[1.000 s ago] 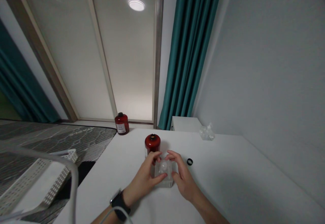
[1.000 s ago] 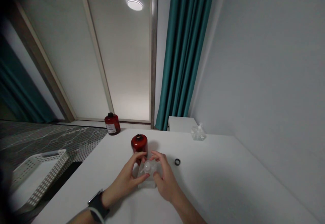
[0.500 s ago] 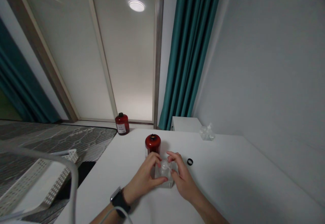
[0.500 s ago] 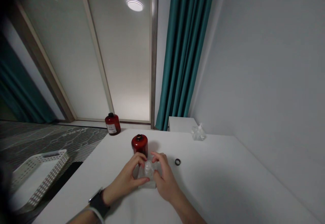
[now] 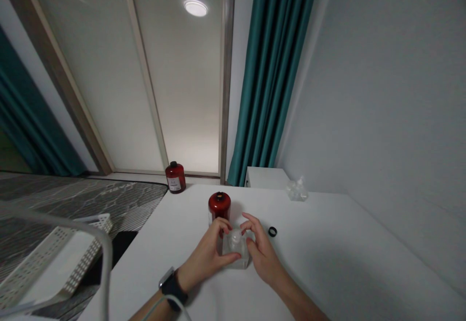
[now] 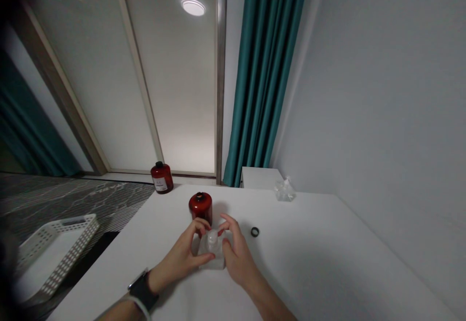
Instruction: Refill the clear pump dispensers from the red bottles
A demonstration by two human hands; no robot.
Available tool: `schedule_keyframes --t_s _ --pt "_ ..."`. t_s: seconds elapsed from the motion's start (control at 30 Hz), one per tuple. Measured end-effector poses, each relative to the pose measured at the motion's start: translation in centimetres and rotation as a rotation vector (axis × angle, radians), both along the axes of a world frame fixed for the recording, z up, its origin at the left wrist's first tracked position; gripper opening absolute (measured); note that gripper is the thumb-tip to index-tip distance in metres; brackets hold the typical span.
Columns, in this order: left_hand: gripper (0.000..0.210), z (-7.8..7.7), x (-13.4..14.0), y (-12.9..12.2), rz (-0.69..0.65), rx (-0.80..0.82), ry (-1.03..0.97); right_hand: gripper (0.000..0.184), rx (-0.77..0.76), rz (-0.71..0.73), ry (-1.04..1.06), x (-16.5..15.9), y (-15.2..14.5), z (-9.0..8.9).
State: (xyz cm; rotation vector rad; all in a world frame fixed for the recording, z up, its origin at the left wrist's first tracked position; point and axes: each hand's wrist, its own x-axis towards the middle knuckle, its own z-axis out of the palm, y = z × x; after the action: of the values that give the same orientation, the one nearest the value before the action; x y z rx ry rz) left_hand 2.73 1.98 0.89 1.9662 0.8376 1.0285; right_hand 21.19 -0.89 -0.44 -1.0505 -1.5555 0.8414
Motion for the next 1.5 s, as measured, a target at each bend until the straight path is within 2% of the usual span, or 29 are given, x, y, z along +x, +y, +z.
schedule_keyframes --t_s 0.17,0.33,0.47,0.57,0.77,0.93,1.0,1.17,1.3,1.5 --pt "0.050 -0.2 -0.1 -0.1 0.025 0.002 0.024 0.055 -0.004 0.065 0.025 -0.2 -0.2 0.0" --pt "0.054 -0.3 -0.2 -0.2 0.051 -0.013 0.051 0.051 0.001 -0.012 0.021 -0.1 0.1 0.0" --pt "0.059 -0.6 -0.3 -0.1 0.069 -0.019 0.060 0.054 -0.022 0.064 0.069 -0.1 0.2 0.3" --pt "0.062 -0.5 -0.3 -0.1 0.058 -0.016 0.063 0.058 -0.028 0.116 0.058 -0.4 -0.1 0.5" --pt "0.059 -0.3 -0.3 0.0 0.020 0.026 0.073 0.060 -0.019 0.022 -0.019 -0.7 -0.2 0.7" --pt "0.064 -0.1 -0.5 0.2 0.012 0.053 0.117 0.062 0.013 0.134 0.052 -0.9 0.0 1.0" --pt "0.067 -0.1 -0.7 0.3 0.007 0.085 0.146 0.058 0.017 0.106 0.024 -0.9 -0.1 1.1" --pt "0.079 0.6 -1.6 0.7 -0.061 0.227 0.269 0.057 0.014 -0.021 -0.061 -0.8 -0.2 0.7" --pt "0.078 1.5 -2.4 0.9 -0.047 0.316 0.361 0.054 0.047 0.001 -0.046 -0.7 0.0 0.5" --pt "0.066 2.2 -2.6 0.8 -0.057 0.312 0.417 0.040 0.091 0.006 -0.020 -0.4 -0.2 0.9"
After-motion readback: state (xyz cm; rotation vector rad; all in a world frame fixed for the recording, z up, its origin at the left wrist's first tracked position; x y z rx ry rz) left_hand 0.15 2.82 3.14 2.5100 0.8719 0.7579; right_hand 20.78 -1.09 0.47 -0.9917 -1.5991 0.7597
